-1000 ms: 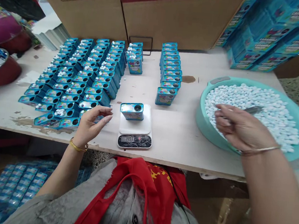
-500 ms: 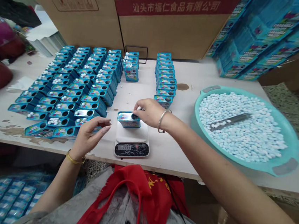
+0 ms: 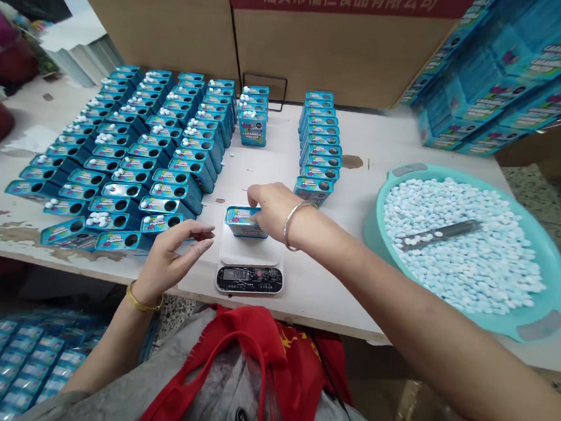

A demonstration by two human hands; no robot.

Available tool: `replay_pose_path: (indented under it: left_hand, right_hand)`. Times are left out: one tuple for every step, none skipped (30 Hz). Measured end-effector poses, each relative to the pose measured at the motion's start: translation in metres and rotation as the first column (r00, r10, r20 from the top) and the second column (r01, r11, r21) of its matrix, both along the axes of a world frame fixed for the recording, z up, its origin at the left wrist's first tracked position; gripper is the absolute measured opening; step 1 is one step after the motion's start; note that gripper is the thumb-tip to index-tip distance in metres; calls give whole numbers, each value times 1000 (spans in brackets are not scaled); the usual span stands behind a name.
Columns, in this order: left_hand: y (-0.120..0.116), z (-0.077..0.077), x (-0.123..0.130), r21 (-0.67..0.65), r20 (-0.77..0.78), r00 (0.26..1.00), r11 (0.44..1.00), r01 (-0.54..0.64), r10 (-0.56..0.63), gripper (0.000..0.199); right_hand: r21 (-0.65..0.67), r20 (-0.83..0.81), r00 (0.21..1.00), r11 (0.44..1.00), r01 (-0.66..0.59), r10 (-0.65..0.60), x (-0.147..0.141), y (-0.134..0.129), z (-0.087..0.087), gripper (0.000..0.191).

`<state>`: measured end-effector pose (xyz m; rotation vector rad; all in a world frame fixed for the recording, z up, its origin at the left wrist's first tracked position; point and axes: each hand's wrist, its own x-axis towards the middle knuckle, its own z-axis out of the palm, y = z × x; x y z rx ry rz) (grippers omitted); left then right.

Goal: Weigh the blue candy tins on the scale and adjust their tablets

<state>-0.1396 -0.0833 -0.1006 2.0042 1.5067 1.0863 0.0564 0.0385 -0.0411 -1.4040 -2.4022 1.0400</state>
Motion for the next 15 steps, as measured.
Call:
replay_pose_path:
  left_hand:
    - [0,0,0,2,-1,1000,1000,-1,1,16]
    - [-1,1,0,3,-1,1000,1000,-4,4,16]
    - [-2,1,-1,5,0,1000,1000,-10,10,15]
    - [-3,2,-1,4,2,1000,1000,-19,19,15]
    - [-4,3,-2,4,7,999,999,-31,31,15]
    - [-5,4,-3,3,12,999,999,-46,46,15]
    - [-7,4,-4,0,17,998,998,-59,59,15]
    - [-8,4,-5,-3,22,997,997,-72,72,15]
    - [-9,5,-6,-5,26,996,997,-81,81,15]
    - [-10,4,-7,-7,28,996,996,-86,87,15]
    - [-11,4,-7,-8,30,996,996,-88,89,15]
    - [-11,4,-7,-10,32,996,996,-87,88,15]
    - [-11,3,-7,-11,32,996,996,-86,87,15]
    - [-11,2,-7,-13,30,996,996,-86,86,16]
    - [-11,2,-6,-14,28,996,996,-85,85,16]
  right_hand:
    - [-12,-61,998,1000,16,-16,2,1,1,17]
    - [-35,-134,990,999,37,-42,5,1,1,17]
    - [-81,-217,973,995,64,-80,10,1,1,17]
    - [-156,-303,944,984,89,-133,15,0,1,16]
    - [-255,-386,900,961,105,-201,21,-2,0,14]
    - [-367,-451,846,923,117,-286,28,-5,-1,14]
    - [-475,-490,786,872,120,-376,36,-8,-4,15]
    - [-567,-507,730,815,119,-459,44,-12,-8,17]
    - [-634,-505,685,764,118,-525,52,-17,-13,19]
    - [-682,-491,655,721,122,-575,60,-22,-19,22]
    - [-714,-468,639,687,133,-611,68,-27,-25,24]
    - [-736,-442,633,661,149,-636,75,-33,-31,26]
    - [-749,-417,631,641,169,-654,81,-38,-38,28]
    - [-757,-395,630,626,189,-668,86,-43,-44,30]
    - [-762,-377,629,613,207,-680,90,-47,-48,31]
